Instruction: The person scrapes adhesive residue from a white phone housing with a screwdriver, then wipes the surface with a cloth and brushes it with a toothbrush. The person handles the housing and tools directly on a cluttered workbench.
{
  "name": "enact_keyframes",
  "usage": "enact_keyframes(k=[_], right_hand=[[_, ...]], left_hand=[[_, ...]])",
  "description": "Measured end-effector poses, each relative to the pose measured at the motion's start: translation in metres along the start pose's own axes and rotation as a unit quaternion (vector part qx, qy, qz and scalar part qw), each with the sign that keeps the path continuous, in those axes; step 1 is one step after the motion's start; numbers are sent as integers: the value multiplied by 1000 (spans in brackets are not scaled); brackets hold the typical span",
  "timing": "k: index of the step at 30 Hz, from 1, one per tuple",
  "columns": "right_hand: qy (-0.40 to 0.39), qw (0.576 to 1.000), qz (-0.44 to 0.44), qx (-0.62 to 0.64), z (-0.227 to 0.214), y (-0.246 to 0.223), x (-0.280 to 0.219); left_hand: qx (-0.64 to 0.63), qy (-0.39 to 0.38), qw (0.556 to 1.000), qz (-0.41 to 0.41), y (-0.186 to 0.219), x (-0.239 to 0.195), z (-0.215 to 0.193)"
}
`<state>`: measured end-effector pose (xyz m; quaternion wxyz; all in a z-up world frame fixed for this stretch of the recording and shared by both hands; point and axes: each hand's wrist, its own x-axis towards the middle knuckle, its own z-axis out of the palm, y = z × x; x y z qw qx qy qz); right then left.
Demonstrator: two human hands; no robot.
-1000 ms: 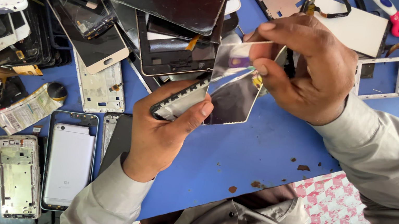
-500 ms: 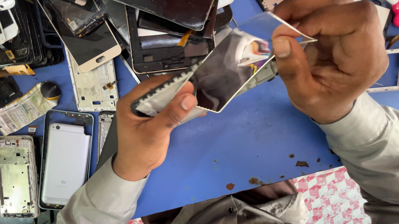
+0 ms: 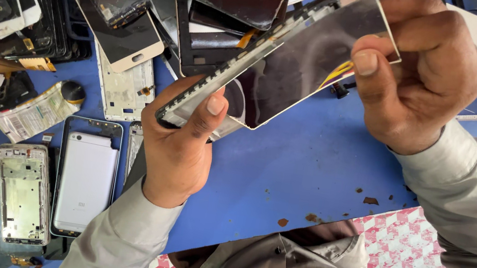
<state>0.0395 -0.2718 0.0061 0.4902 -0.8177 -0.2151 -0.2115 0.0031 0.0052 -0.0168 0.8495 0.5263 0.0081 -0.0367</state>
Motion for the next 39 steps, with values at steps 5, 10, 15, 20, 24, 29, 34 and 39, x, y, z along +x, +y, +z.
enact_keyframes(k=[5, 10, 15, 20, 24, 29, 34, 39], right_hand=[[-9, 999, -29, 11, 0, 5, -4], [4, 1000, -2, -4, -1, 4, -4], [1, 1000, -12, -13, -1, 5, -4], [0, 1000, -19, -3, -2, 7, -5], [2, 1000, -10, -7, -3, 9, -5], [-9, 999, -39, -12, -4, 8, -6], [-12, 1000, -19, -13, -5, 5, -9], [-8, 1000, 12, 7, -5, 7, -8]], left_hand=[[-4, -5, 1000, -1, 1, 0, -1], [-2, -2, 1000, 3, 2, 0, 0], [-11, -3, 1000, 0, 0, 0, -1], [-15, -9, 1000, 2, 0, 0, -1], [-24, -7, 1000, -12, 2, 0, -1], [-12, -12, 1000, -2, 3, 1, -1], [-7, -10, 1000, -3, 2, 1, -1], [-18, -8, 1000, -13, 2, 1, -2]])
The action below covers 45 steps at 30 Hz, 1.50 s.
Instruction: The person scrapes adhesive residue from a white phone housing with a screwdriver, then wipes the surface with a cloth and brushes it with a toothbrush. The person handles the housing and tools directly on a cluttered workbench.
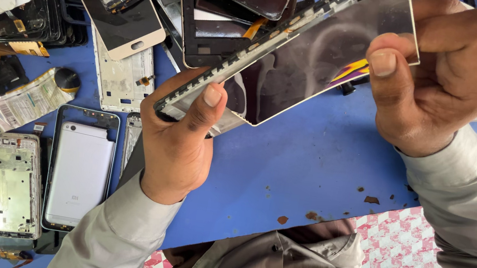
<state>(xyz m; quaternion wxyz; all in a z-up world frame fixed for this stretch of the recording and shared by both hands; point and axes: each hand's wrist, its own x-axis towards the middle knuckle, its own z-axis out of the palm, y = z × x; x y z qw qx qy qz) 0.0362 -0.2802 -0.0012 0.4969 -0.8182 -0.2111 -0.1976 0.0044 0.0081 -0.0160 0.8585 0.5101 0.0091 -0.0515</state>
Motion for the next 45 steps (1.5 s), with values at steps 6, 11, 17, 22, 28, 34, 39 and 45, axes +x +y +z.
enact_keyframes(k=[6, 11, 17, 22, 28, 34, 39, 45], right_hand=[[-3, 999, -35, -19, 1, 1, 2], [-10, 998, -50, -30, 0, 1, 2], [-11, 998, -46, -32, -1, 1, -1], [-7, 999, -33, -31, 0, 0, -1], [-8, 998, -52, -41, 0, -2, 3], [-11, 998, -49, -33, 1, -2, 5], [-13, 997, -81, -5, 2, -3, 9], [-22, 993, -111, 22, 5, -7, 15]], left_hand=[[3, 9, 1000, -2, 0, 0, -1], [17, 12, 1000, -1, 0, -1, -1], [5, 18, 1000, 0, -2, -1, -2], [14, 26, 1000, -1, -2, -1, -2], [8, 44, 999, -19, -2, -1, -3], [-22, 19, 1000, 4, -6, -2, -6], [-17, 20, 999, 24, -9, -3, -11], [-29, 29, 998, 44, -13, -6, -13]])
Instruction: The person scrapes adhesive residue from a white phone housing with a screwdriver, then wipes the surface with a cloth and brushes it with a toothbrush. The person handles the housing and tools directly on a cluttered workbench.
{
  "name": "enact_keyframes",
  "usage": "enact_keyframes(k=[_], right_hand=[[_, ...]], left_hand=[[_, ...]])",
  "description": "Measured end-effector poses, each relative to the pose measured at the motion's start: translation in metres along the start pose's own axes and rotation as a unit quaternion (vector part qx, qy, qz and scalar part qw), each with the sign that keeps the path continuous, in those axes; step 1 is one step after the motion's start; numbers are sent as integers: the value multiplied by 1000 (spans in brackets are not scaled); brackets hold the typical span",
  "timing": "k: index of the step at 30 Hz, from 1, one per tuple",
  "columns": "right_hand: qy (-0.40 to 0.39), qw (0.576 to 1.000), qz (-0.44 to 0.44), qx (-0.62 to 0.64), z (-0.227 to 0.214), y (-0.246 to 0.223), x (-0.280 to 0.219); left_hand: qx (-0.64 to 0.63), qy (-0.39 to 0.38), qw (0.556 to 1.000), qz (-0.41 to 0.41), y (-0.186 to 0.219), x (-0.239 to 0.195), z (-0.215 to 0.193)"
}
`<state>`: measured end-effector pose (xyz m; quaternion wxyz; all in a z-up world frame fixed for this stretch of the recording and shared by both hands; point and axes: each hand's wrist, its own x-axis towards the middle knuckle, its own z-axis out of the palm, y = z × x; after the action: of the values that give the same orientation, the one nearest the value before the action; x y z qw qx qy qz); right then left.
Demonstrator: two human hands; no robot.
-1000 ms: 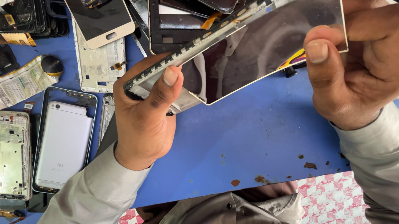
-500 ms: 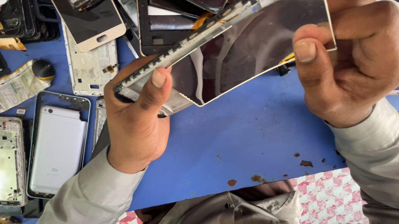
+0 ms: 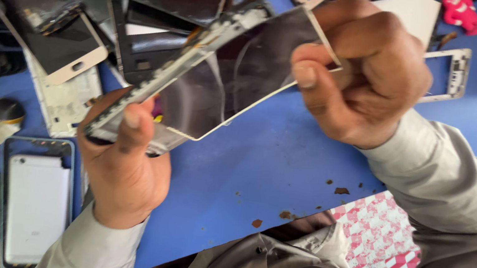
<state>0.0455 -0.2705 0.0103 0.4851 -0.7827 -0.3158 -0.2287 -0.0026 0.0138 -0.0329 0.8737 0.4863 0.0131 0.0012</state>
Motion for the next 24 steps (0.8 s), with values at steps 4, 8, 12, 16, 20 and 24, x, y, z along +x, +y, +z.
enact_keyframes(k=[4, 8, 12, 16, 20, 24], right_hand=[[-3, 1000, -21, 13, -1, 1, 3], [-4, 1000, -24, 17, 0, 3, 6], [-7, 1000, -23, 16, -1, 3, 6], [-7, 1000, -17, 23, 0, 2, 7], [-12, 999, -22, 23, -1, 2, 7], [-6, 1000, -3, 1, 0, 3, 7]], left_hand=[[-15, -3, 1000, 2, 1, -1, 1], [-16, -9, 1000, -10, 4, -1, 2], [-8, -8, 1000, -5, 4, -2, 1], [15, -2, 1000, 2, 3, -3, -3], [36, -6, 999, 28, 0, -2, -6], [51, 1, 998, 49, -2, -4, -6]])
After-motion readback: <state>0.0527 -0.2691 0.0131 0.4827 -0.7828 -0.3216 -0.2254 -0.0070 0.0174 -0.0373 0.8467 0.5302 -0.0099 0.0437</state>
